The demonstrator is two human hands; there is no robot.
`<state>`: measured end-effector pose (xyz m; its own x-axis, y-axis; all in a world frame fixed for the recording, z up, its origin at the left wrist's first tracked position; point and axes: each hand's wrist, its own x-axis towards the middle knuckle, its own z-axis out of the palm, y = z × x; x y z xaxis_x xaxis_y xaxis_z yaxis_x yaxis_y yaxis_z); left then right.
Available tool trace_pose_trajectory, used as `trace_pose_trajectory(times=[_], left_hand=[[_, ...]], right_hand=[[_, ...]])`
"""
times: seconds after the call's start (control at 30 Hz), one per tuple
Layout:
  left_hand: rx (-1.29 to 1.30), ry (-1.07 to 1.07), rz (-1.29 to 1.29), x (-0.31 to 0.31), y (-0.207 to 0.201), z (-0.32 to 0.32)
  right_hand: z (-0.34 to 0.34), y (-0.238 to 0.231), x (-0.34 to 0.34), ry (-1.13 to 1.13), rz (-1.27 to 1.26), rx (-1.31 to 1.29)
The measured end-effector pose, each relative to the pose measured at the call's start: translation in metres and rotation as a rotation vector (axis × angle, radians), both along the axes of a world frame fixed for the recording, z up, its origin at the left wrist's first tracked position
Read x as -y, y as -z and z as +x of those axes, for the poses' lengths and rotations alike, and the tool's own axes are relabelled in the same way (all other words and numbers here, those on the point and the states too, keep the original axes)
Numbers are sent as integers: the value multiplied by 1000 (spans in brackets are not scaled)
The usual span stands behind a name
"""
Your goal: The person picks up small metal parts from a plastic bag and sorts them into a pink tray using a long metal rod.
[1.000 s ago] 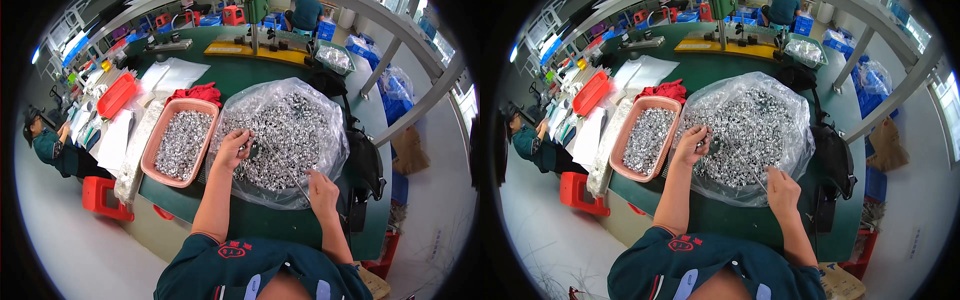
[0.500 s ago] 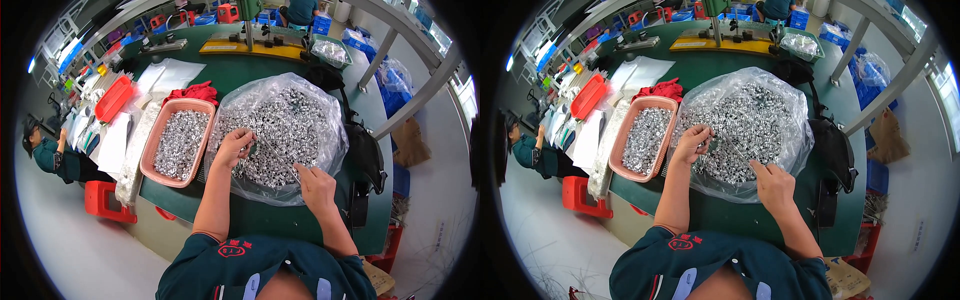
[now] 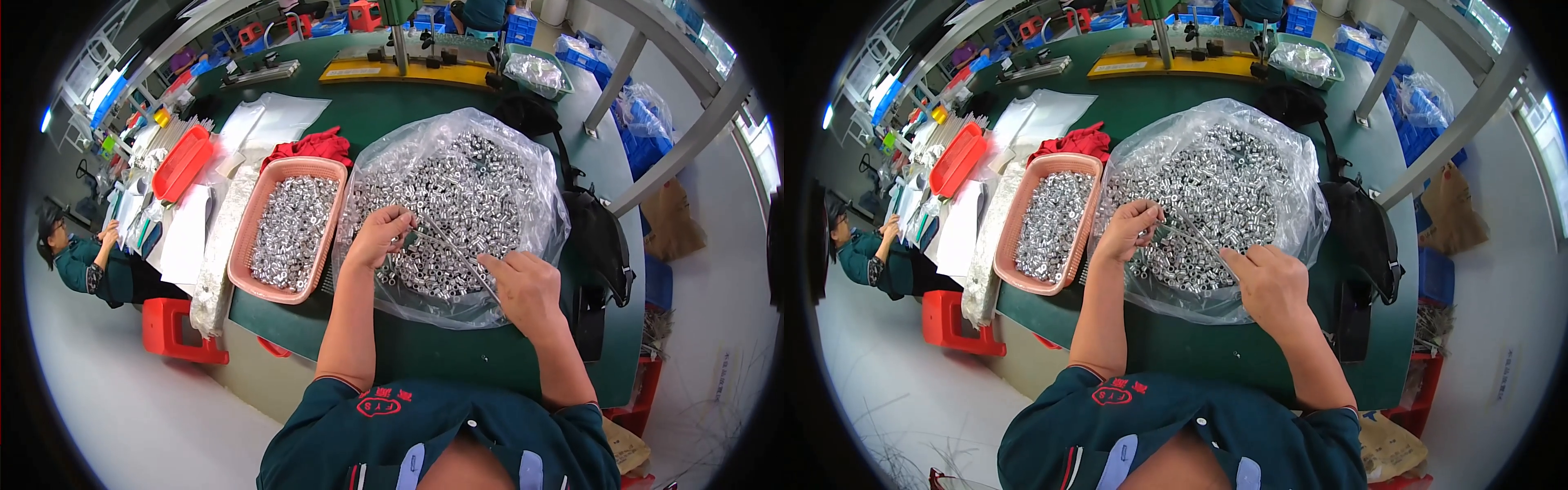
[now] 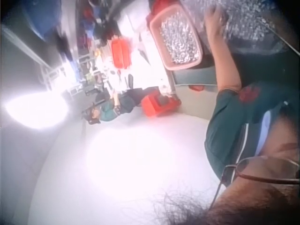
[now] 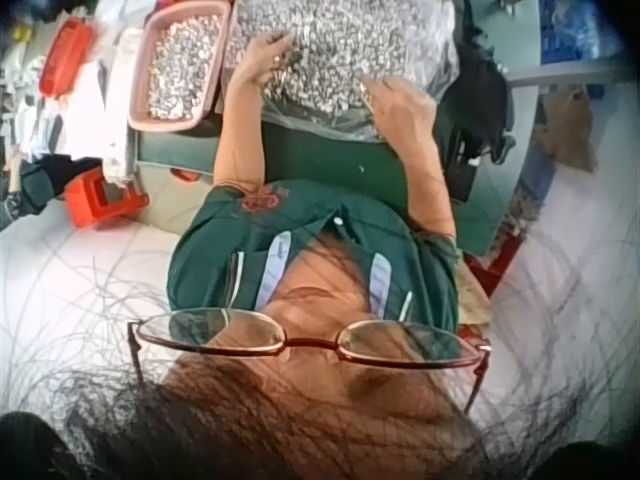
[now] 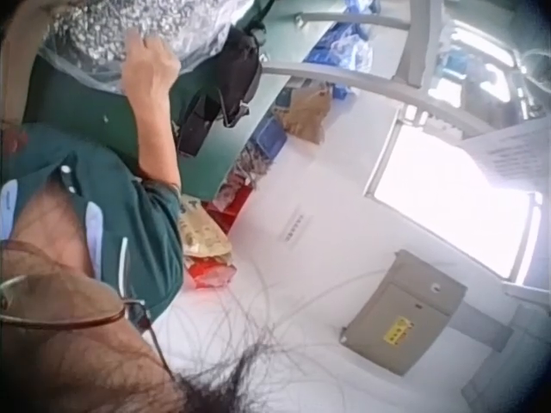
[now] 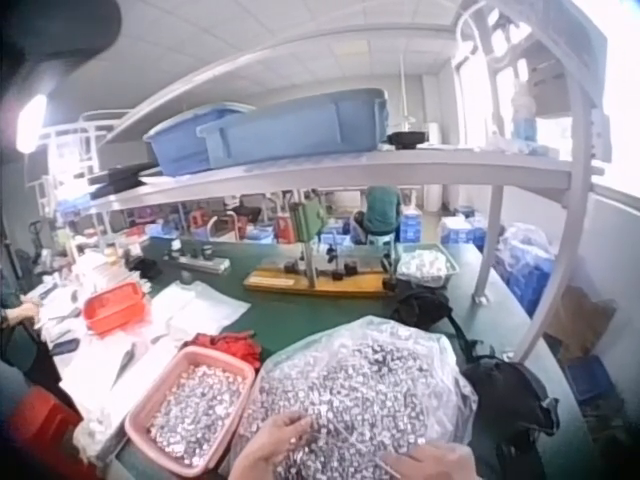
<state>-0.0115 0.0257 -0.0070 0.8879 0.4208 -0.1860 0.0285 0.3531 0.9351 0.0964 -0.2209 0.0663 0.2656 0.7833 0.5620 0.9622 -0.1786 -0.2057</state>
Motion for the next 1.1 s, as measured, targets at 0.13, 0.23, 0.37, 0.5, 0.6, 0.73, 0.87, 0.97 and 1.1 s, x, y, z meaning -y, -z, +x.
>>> trace_pose_trajectory(times=[0.13, 0.23, 0.37, 0.5, 0.6, 0.73, 0.87, 0.97, 1.1], left_hand=[[38, -20, -25, -6, 0, -3], [41, -25, -29, -5, 0, -3], [23, -26, -63, -5, 2, -2], [-3, -42, -83, -2, 0, -1], [1, -12, -104, -2, -1, 0], [4, -32, -141, -3, 3, 1], [119, -113, -326, -6, 7, -1], [191, -92, -522, -6, 6, -3], [261, 21, -623, -6, 11, -1]], right_hand=[[2, 3, 4, 3, -16, 0], [1, 5, 4, 10, 6, -19], [0, 7, 4, 25, 23, -24], [-1, 10, 2, 30, 32, -15], [-1, 11, 0, 45, 47, -5], [-1, 11, 2, 33, 10, -34], [8, 17, 10, 168, -7, -25], [19, 33, 17, 315, 32, 26], [28, 57, 25, 443, -33, 22]])
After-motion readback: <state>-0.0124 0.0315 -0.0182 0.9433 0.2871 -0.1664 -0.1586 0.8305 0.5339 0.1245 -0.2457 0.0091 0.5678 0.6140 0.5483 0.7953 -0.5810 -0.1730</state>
